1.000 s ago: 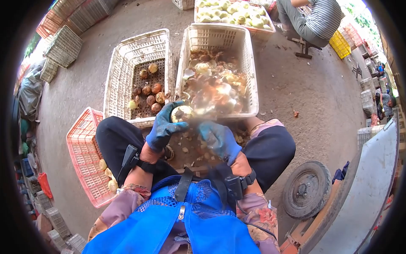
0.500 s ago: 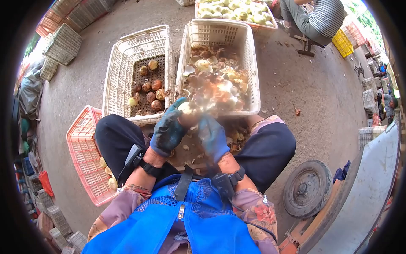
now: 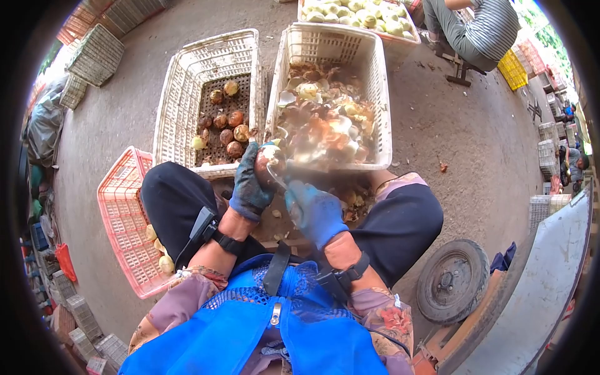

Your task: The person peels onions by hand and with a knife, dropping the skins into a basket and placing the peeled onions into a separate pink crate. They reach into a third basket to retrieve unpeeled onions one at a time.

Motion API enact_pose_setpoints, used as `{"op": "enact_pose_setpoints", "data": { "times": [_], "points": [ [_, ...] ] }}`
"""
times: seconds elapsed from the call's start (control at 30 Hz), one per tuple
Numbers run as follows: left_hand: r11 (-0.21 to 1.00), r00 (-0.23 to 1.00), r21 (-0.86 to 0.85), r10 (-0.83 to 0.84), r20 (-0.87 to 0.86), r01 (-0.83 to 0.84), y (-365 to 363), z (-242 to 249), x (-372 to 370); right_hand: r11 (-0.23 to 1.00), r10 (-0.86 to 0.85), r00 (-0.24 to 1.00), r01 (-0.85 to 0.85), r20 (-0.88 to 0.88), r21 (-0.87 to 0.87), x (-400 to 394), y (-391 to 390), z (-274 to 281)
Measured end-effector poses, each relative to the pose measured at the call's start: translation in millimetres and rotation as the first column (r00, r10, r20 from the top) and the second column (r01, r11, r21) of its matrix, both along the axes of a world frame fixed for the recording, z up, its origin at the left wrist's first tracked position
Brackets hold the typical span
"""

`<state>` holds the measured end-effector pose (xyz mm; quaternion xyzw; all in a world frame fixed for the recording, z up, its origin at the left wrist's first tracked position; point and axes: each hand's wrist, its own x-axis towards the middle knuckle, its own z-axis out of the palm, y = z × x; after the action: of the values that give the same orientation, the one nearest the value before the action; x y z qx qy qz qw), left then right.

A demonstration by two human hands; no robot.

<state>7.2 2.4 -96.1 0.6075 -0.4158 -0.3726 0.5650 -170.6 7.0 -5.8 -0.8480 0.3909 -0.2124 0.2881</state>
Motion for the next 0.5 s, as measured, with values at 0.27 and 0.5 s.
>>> {"op": "enact_pose_setpoints", "data": {
  "times": [0.27,0.5],
  "points": [
    [0.992,0.841,-0.125,0.091,0.533,-0.028,-1.3,-26.8,6.2,0.999,-0.034,0.914,0.032,-0.404,-0.013,5.0,2.2,29.4],
    [0.997,0.988,-0.02,0.075,0.134,-0.073,-6.2,-20.8,-5.2,0.992,-0.121,0.806,0.072,-0.58,-0.106,5.6,-9.7,-7.0]
  ]
}}
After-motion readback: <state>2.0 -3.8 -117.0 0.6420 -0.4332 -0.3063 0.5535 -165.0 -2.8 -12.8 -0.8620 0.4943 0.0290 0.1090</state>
